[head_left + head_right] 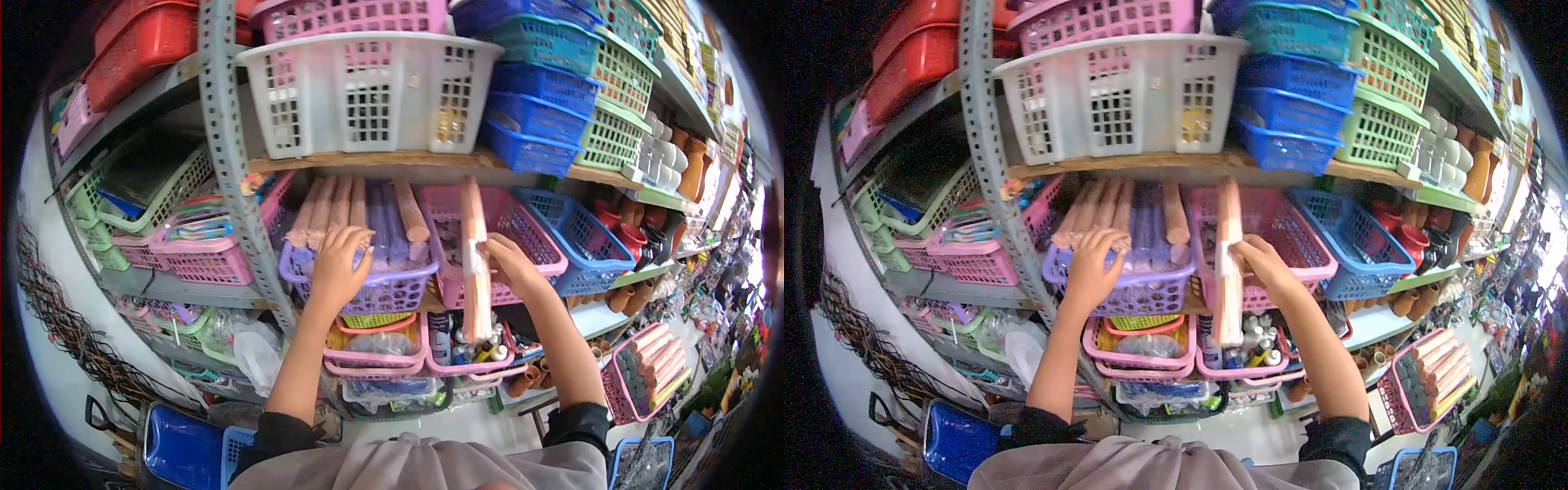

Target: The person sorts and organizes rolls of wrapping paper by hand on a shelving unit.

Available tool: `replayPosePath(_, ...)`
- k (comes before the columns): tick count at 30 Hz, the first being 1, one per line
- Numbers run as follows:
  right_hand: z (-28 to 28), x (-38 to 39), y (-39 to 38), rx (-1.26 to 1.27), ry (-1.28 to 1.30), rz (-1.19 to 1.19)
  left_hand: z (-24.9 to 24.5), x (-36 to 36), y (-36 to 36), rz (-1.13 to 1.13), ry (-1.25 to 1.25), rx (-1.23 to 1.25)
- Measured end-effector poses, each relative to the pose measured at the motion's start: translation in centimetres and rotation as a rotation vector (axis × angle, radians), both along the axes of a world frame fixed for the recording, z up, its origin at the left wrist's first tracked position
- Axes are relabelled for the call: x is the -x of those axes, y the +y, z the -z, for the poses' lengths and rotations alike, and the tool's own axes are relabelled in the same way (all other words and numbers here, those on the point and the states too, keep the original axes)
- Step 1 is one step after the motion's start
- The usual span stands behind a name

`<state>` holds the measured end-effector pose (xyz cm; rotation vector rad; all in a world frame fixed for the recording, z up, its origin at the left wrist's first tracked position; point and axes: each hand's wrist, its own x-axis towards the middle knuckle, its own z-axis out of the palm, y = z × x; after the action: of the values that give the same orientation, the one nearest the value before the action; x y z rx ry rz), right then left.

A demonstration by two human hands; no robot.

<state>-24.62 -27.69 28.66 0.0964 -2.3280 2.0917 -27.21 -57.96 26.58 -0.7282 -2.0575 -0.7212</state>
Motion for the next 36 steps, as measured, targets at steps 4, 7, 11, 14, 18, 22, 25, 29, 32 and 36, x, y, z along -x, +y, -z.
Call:
replayPosePath(4,-3.1,7.1,-4.9,-0.093,0.011,-0.083,1.5,3.9,-2.6,-0.137,-0.042,0.099)
replayPosePath(7,-4.4,12.7,-8.9,-0.271,0.110,0.034,2.3,4.3,-2.8,-0.209,-0.147,0.102)
replayPosePath(11,-3.9,21.8,-11.6,-0.494,0.057,-0.082,2.8,4.6,-2.8,-0.219,-0.152,0.025)
replayPosePath(14,-3.8,22.7,-15.2,-0.571,0.141,0.105,2.3,4.4,-3.0,-0.142,-0.237,-0.020)
replayPosePath(18,-1.4,26.4,-17.2,-0.942,-0.088,-0.057,2.1,3.9,-2.9,-0.183,-0.241,-0.052)
replayPosePath(22,0.7,29.5,-17.3,-0.948,0.087,-0.126,2.5,4.3,-3.0,-0.161,-0.258,-0.076)
replayPosePath(25,2.2,30.7,-16.5,-0.944,0.255,-0.175,2.7,4.5,-2.9,-0.169,-0.286,-0.053)
replayPosePath(29,5.7,34.9,-15.7,-1.067,0.602,-0.046,2.6,4.5,-2.9,-0.221,-0.339,0.024)
replayPosePath(32,8.9,39.0,-15.6,-1.285,0.868,0.206,2.5,4.5,-2.9,-0.199,-0.369,0.020)
replayPosePath(36,2.6,30.8,-16.1,-0.710,-0.083,-0.144,2.4,4.3,-3.0,-0.209,-0.359,0.047)
